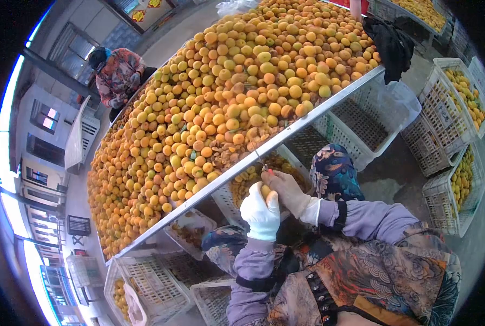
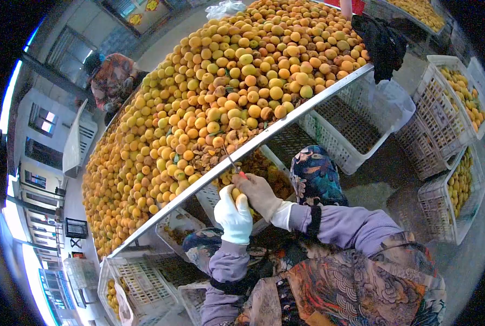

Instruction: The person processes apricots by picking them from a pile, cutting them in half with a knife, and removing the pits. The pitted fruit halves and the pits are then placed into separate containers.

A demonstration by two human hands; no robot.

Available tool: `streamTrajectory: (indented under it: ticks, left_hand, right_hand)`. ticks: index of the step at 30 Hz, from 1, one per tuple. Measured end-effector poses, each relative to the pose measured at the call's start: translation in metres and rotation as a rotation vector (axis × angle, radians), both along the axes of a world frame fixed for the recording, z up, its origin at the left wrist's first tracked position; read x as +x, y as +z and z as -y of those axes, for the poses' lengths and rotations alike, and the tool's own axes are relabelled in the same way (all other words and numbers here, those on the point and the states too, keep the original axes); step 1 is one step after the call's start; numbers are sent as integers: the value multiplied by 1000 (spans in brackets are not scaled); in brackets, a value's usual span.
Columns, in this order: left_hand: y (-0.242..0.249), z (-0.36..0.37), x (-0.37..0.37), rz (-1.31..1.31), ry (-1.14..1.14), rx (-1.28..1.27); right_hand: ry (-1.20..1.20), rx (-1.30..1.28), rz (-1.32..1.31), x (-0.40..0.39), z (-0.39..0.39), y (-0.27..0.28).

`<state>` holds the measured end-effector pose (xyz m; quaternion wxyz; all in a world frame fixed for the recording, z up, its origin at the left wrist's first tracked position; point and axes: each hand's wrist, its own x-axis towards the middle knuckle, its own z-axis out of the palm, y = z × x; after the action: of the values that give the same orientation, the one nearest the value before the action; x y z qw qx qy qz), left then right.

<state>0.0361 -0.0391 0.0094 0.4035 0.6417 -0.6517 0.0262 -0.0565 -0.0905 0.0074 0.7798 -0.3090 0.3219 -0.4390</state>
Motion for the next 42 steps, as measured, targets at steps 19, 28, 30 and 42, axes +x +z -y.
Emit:
streamTrajectory:
  ticks: [19,28,30,42]
  left_hand:
    - [-15,19,-4,-648,76,285]
    - [-5,-7,9,-615,-269,326]
    - [-1,-13,10,-1111,-258,368]
    - [4,-20,10,-1441,-376,355]
  right_hand:
    - [28,-142,-509,15,31,-22]
    - [110,-173,-315,-18,20,-7]
    - [201,-29,-380,-40,13,26]
    - [750,40,-393,-73,-12,28]
